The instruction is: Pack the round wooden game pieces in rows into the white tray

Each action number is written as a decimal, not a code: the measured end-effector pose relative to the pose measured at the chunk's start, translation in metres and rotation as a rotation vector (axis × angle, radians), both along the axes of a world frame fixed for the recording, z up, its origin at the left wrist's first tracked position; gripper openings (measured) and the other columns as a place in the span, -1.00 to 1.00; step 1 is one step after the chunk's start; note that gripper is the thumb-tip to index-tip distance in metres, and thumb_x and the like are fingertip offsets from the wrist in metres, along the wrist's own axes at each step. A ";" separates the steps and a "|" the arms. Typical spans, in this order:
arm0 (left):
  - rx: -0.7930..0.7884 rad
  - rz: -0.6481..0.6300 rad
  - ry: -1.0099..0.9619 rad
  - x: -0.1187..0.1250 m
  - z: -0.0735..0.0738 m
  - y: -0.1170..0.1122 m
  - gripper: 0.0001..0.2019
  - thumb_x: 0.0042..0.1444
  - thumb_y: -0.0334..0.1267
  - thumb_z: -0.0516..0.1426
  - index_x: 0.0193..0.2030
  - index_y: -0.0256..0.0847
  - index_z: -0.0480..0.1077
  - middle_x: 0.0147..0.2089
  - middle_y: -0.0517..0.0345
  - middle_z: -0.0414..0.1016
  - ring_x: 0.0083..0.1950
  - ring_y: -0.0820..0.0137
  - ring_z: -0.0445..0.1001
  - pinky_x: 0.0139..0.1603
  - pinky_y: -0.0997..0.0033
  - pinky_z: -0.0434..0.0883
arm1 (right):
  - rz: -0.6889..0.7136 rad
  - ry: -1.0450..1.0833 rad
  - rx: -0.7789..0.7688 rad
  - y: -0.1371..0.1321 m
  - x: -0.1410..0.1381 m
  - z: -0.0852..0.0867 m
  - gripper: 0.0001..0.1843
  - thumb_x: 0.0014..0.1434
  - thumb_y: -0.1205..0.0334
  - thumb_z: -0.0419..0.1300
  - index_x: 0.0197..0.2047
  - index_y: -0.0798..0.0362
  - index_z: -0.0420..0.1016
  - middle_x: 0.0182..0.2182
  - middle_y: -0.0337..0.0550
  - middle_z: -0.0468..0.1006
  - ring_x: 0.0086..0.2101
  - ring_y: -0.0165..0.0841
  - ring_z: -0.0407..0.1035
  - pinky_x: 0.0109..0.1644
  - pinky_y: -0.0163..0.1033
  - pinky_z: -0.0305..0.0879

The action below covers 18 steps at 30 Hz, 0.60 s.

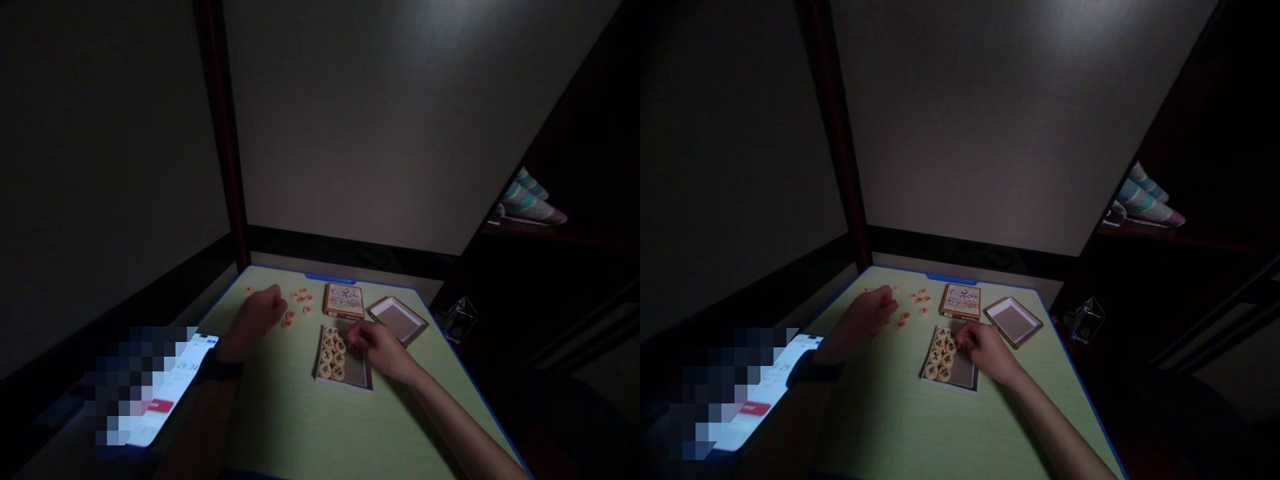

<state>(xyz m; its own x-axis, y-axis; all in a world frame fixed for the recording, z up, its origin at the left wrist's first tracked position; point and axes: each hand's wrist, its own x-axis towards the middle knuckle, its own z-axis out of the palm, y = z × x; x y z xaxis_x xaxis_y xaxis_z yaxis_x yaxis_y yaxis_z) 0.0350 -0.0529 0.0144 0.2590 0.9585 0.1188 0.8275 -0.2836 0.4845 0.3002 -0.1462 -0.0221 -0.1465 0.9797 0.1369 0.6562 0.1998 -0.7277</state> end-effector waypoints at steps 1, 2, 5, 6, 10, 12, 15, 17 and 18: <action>0.017 0.105 0.016 -0.008 0.003 0.004 -0.85 0.20 -0.27 -0.05 -0.36 -0.16 0.26 -0.44 0.19 0.44 -0.41 0.41 0.38 -0.41 0.43 0.18 | 0.004 -0.005 0.003 0.006 0.000 0.004 -0.85 0.11 0.43 0.05 -0.40 0.07 0.41 -0.49 -0.23 0.51 -0.44 -0.39 0.36 -0.31 -0.34 0.20; 0.039 0.194 0.061 -0.015 0.005 0.007 -0.83 0.23 -0.23 -0.05 -0.33 -0.17 0.30 -0.40 0.13 0.48 -0.37 0.37 0.43 -0.39 0.42 0.21 | 0.008 -0.019 0.010 0.014 -0.002 0.008 -0.84 0.10 0.45 0.04 -0.40 0.08 0.42 -0.48 -0.23 0.52 -0.43 -0.39 0.37 -0.31 -0.34 0.20; 0.083 0.352 0.204 -0.029 0.000 0.014 -0.72 0.28 -0.19 -0.09 -0.21 -0.24 0.40 -0.22 -0.11 0.57 -0.21 0.20 0.53 -0.29 0.32 0.32 | 0.034 -0.154 0.062 0.045 -0.013 0.025 -0.79 0.03 0.52 0.06 -0.40 0.09 0.47 -0.46 -0.23 0.55 -0.40 -0.40 0.39 -0.28 -0.36 0.20; 0.082 0.373 0.237 -0.032 -0.004 0.017 -0.68 0.29 -0.20 -0.11 -0.16 -0.27 0.43 -0.16 -0.16 0.57 -0.16 0.15 0.55 -0.26 0.29 0.35 | 0.053 -0.227 0.072 0.058 -0.019 0.031 -0.77 0.01 0.54 0.06 -0.39 0.10 0.49 -0.45 -0.23 0.56 -0.40 -0.40 0.40 -0.27 -0.36 0.20; 0.008 0.345 0.309 -0.037 -0.024 0.026 -0.62 0.29 -0.19 -0.11 -0.08 -0.27 0.49 -0.05 -0.20 0.58 -0.05 0.13 0.57 -0.17 0.27 0.42 | 0.136 -0.534 0.083 0.105 -0.045 0.041 -0.71 0.01 0.56 0.09 -0.29 0.11 0.57 -0.38 -0.17 0.61 -0.35 -0.39 0.44 -0.27 -0.37 0.18; -0.034 0.304 0.332 -0.038 -0.031 0.030 -0.63 0.28 -0.18 -0.09 -0.09 -0.26 0.51 -0.04 -0.19 0.58 -0.04 0.14 0.57 -0.14 0.28 0.43 | 0.173 -0.585 0.077 0.121 -0.057 0.040 -0.76 0.05 0.51 0.14 -0.29 0.09 0.59 -0.36 -0.15 0.63 -0.33 -0.36 0.45 -0.26 -0.36 0.18; -0.066 0.271 0.342 -0.039 -0.035 0.032 -0.62 0.28 -0.22 -0.11 -0.10 -0.25 0.52 -0.04 -0.18 0.59 -0.03 0.16 0.58 -0.14 0.30 0.44 | 0.210 -0.652 0.064 0.131 -0.069 0.032 -0.91 0.07 0.36 0.25 -0.34 0.07 0.59 -0.35 -0.09 0.64 -0.29 -0.28 0.48 -0.28 -0.32 0.17; -0.062 0.258 0.343 -0.038 -0.037 0.033 -0.62 0.29 -0.26 -0.12 -0.09 -0.26 0.51 -0.04 -0.17 0.59 -0.03 0.18 0.58 -0.13 0.31 0.43 | 0.224 -0.695 0.062 0.131 -0.073 0.026 -0.91 0.05 0.29 0.29 -0.32 0.06 0.59 -0.31 -0.06 0.64 -0.24 -0.22 0.49 -0.28 -0.30 0.17; -0.060 0.249 0.344 -0.038 -0.037 0.034 -0.63 0.29 -0.28 -0.12 -0.09 -0.27 0.51 -0.05 -0.17 0.59 -0.02 0.19 0.58 -0.12 0.31 0.43 | 0.231 -0.711 0.063 0.130 -0.074 0.024 -0.89 0.05 0.29 0.29 -0.30 0.06 0.60 -0.29 -0.04 0.65 -0.22 -0.20 0.49 -0.27 -0.29 0.18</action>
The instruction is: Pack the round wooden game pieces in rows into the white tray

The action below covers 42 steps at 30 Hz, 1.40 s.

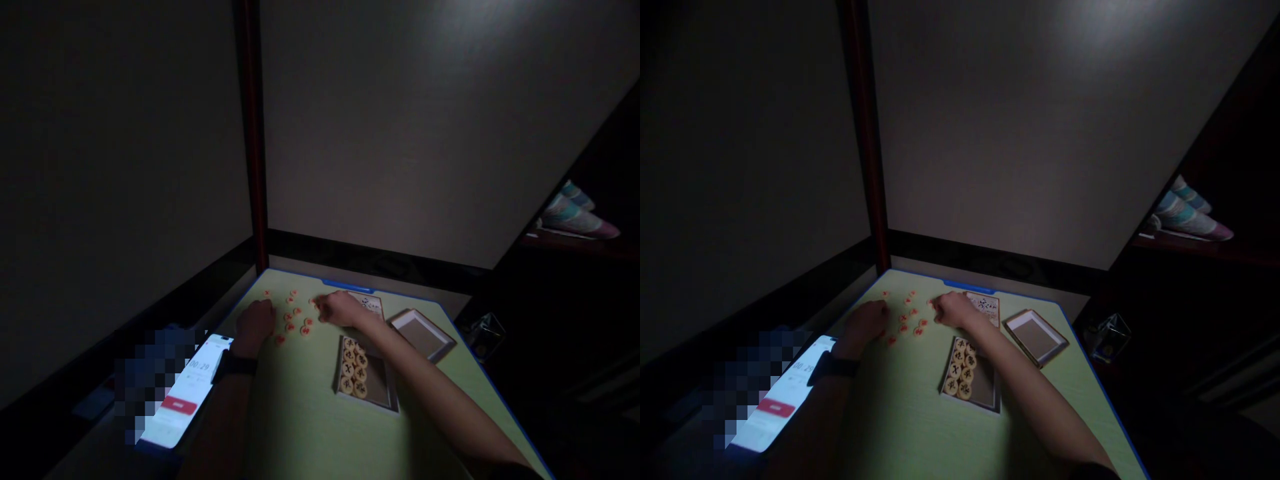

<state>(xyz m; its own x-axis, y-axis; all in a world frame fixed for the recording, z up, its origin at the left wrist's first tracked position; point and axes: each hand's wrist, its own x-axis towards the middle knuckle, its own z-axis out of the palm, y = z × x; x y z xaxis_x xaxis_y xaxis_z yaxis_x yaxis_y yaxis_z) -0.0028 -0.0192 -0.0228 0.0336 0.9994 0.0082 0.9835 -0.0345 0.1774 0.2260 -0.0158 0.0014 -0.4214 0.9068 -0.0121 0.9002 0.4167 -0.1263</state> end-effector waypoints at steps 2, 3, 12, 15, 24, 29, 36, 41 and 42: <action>-0.003 -0.028 0.001 0.001 -0.001 0.001 -0.64 0.30 -0.30 -0.11 -0.10 -0.29 0.51 -0.08 -0.16 0.60 -0.03 0.21 0.57 -0.09 0.32 0.42 | 0.014 -0.022 0.000 -0.001 -0.001 -0.004 -0.84 0.06 0.33 0.25 -0.25 0.05 0.59 -0.23 -0.02 0.65 -0.20 -0.18 0.50 -0.25 -0.29 0.19; -0.009 -0.041 0.000 0.001 -0.001 0.001 -0.64 0.30 -0.31 -0.12 -0.11 -0.30 0.50 -0.09 -0.16 0.60 -0.03 0.21 0.57 -0.08 0.33 0.42 | 0.022 -0.027 -0.001 -0.002 -0.001 -0.005 -0.81 0.06 0.36 0.23 -0.23 0.05 0.59 -0.20 -0.02 0.65 -0.19 -0.19 0.50 -0.23 -0.28 0.20; 0.158 -0.078 -0.022 0.013 -0.003 -0.005 -0.68 0.32 -0.35 -0.09 0.03 -0.27 0.44 0.05 -0.12 0.53 0.05 0.23 0.49 0.04 0.29 0.37 | 0.090 0.014 -0.003 -0.005 -0.001 -0.007 -0.61 0.11 0.51 0.11 0.00 0.09 0.47 -0.12 0.00 0.62 -0.14 -0.25 0.49 -0.16 -0.32 0.23; 0.271 -0.187 -0.017 0.022 -0.006 -0.005 -0.62 0.30 -0.42 -0.09 0.14 -0.21 0.40 0.18 -0.06 0.47 0.17 0.22 0.40 0.17 0.26 0.31 | 0.110 0.028 0.002 -0.009 -0.001 -0.009 -0.61 0.14 0.50 0.10 0.04 0.11 0.40 -0.13 0.04 0.60 -0.16 -0.25 0.48 -0.18 -0.31 0.21; 0.283 -0.302 0.018 0.038 -0.029 -0.001 -0.60 0.31 -0.31 -0.06 0.24 -0.16 0.34 0.37 0.00 0.30 0.26 0.13 0.31 0.19 0.05 0.28 | 0.192 0.066 0.053 -0.008 0.003 -0.019 -0.58 0.10 0.55 0.09 0.04 0.17 0.38 -0.06 0.12 0.54 -0.09 -0.25 0.43 -0.08 -0.29 0.24; 0.272 -0.296 0.013 0.038 -0.029 -0.001 -0.63 0.31 -0.32 -0.08 0.17 -0.22 0.38 0.26 -0.12 0.40 0.23 0.13 0.35 0.20 0.03 0.27 | 0.226 0.076 0.067 -0.005 0.005 -0.023 -0.65 0.10 0.55 0.07 -0.06 0.17 0.48 -0.12 0.09 0.56 -0.09 -0.25 0.42 -0.02 -0.27 0.24; 0.232 -0.252 0.066 0.035 -0.025 0.001 -0.64 0.25 -0.45 -0.07 0.05 -0.24 0.45 0.11 -0.13 0.48 0.13 0.19 0.41 0.12 0.19 0.31 | 0.241 0.086 0.061 -0.002 0.005 -0.026 -0.73 0.04 0.55 0.09 -0.27 0.15 0.55 -0.23 0.03 0.59 -0.20 -0.27 0.44 -0.10 -0.30 0.25; 0.233 -0.255 0.071 0.034 -0.026 0.002 -0.65 0.25 -0.45 -0.08 0.02 -0.26 0.47 0.08 -0.13 0.51 0.12 0.15 0.42 0.08 0.16 0.33 | 0.239 0.113 0.050 -0.006 0.004 -0.023 -0.70 0.05 0.57 0.08 -0.24 0.15 0.57 -0.25 0.00 0.62 -0.22 -0.29 0.46 -0.14 -0.32 0.25; 0.234 -0.260 0.067 0.034 -0.025 0.002 -0.65 0.24 -0.45 -0.07 0.01 -0.27 0.48 0.07 -0.14 0.51 0.11 0.15 0.42 0.09 0.16 0.33 | 0.241 0.135 0.052 -0.008 0.005 -0.020 -0.68 0.06 0.58 0.08 -0.21 0.14 0.57 -0.22 -0.02 0.63 -0.20 -0.30 0.46 -0.12 -0.33 0.25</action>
